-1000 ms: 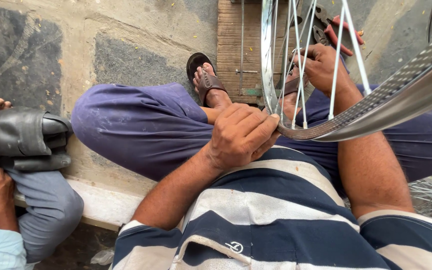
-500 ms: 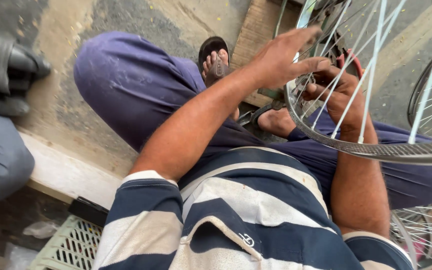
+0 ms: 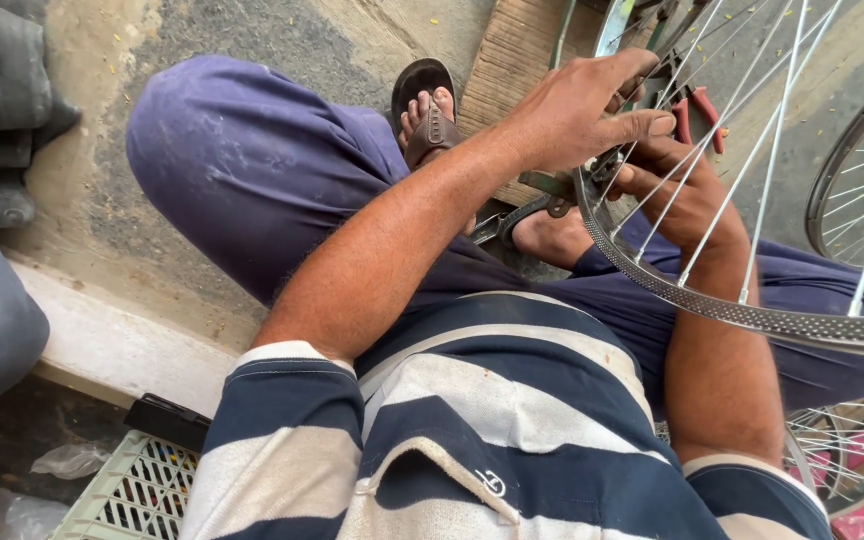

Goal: The person sits on the floor and uses a spoke wrench to tighten the spokes on a bicycle wheel mounted on a truing stand. They rotate the wheel periodically to access different sections and continue adjusting the spokes.

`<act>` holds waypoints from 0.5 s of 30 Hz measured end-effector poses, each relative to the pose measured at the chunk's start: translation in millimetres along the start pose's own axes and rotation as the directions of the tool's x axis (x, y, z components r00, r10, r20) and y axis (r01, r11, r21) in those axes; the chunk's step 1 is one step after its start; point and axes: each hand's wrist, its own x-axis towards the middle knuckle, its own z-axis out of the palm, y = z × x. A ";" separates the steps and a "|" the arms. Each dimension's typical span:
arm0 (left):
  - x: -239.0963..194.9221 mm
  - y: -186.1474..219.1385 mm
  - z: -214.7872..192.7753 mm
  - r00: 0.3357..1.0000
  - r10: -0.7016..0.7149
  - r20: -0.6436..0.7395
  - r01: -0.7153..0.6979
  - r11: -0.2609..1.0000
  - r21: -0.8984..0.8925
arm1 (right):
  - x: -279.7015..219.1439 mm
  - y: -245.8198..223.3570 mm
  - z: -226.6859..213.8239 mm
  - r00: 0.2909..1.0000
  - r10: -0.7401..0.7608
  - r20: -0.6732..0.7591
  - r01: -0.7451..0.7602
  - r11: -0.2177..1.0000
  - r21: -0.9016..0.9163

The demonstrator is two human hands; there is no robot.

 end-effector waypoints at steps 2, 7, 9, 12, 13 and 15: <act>0.1 -1.3 0.5 0.999 -0.035 0.030 0.036 0.999 -0.017 | 4.1 4.3 0.9 0.999 -0.027 -0.023 0.025 0.996 -0.086; 0.3 -0.8 -2.0 0.999 -0.027 -0.018 0.027 1.000 -0.006 | 11.0 6.1 27.7 0.940 -0.249 -0.234 0.182 0.944 -0.274; -1.1 1.1 -3.3 0.999 0.003 -0.042 -0.002 1.000 0.009 | 11.7 2.7 44.0 0.881 -0.324 -0.345 0.148 0.881 -0.450; 0.6 9.1 -8.9 0.991 -0.116 0.065 0.118 0.992 -0.034 | 8.1 -13.3 56.3 0.862 -0.278 -0.423 -0.046 0.789 -0.613; 1.2 12.9 -13.1 0.993 -0.095 0.070 0.098 0.995 -0.028 | 6.9 -20.1 57.6 0.866 -0.237 -0.441 -0.125 0.751 -0.648; 1.8 21.7 -21.8 0.996 -0.060 0.073 0.061 0.998 -0.019 | -3.9 -32.3 53.9 0.915 -0.265 -0.304 0.132 0.908 -0.397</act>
